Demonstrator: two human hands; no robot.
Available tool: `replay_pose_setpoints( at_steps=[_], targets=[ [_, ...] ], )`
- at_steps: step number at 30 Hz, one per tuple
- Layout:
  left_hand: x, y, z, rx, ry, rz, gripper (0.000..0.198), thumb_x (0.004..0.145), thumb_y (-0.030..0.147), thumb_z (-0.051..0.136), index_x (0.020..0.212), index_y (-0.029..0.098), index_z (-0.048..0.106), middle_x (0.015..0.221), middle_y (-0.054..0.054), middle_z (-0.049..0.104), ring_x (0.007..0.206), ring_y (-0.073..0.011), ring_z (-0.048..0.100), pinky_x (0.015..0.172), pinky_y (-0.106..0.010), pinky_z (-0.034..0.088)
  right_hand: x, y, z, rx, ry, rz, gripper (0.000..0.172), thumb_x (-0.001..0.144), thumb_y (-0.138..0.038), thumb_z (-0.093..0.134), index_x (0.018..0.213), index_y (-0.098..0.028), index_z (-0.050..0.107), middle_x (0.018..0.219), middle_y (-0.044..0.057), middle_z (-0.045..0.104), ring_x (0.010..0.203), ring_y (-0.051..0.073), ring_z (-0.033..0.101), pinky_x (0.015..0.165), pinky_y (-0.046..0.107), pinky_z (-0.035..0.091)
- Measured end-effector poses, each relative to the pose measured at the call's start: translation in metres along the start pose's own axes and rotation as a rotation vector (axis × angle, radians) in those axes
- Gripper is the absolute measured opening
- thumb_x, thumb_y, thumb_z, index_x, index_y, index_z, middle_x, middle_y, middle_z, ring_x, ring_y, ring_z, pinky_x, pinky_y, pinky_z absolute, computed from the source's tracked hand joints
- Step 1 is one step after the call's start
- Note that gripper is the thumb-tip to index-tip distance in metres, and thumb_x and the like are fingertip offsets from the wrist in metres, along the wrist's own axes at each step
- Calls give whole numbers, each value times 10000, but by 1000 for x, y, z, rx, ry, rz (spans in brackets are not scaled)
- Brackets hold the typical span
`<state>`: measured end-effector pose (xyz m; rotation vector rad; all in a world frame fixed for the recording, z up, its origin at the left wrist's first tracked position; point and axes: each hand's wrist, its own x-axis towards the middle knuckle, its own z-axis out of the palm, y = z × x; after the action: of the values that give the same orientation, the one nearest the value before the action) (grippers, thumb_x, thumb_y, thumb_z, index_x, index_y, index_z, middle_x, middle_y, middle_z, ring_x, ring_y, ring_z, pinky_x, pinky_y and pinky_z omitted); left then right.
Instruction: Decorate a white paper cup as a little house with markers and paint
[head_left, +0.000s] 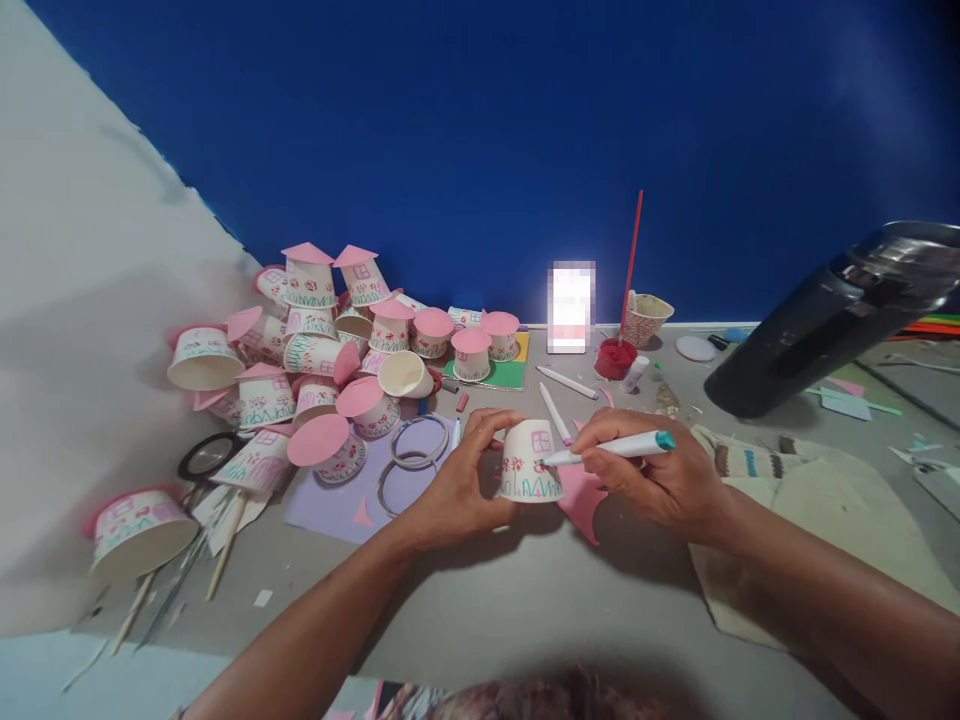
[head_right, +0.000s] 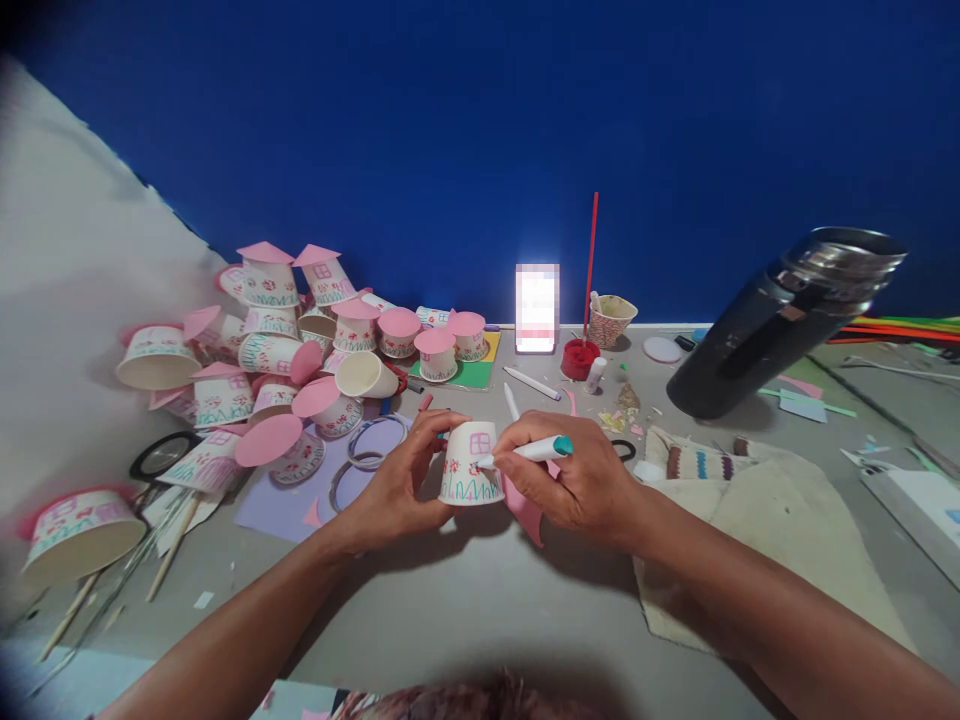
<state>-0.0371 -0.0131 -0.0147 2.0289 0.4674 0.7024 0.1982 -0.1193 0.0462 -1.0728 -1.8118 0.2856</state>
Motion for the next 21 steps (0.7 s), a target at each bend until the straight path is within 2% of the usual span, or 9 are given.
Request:
replay_pose_setpoints(
  at_steps=[4,8,21],
  targets=[
    [-1,-2,1,3,9,13,857,707,71,801,1466,345,512,1442,-81,533,1369,-313,519,1129,-455,479,0,-2,-3,-4,25,-1,151,1018,-209,604,916,-222,714,761,26,764,607,156,679,569,267,506],
    [-1,-3,1,-58,22,-11,835,726,101,830,1463,341,518,1468,-80,529,1374,-303,532,1127,-435,486,-1,-2,-3,-26,0,-7,185,1039,-234,591,906,-207,716,746,26,756,553,135,644,541,260,483],
    [1,-8,2,-145,8,-23,825,729,80,810,1462,316,513,1467,-94,538,1376,-310,548,1159,-461,486,-2,1,-2,-20,-10,-7,175,1027,-222,601,898,-211,718,737,18,754,578,138,663,563,250,489]
  ],
)
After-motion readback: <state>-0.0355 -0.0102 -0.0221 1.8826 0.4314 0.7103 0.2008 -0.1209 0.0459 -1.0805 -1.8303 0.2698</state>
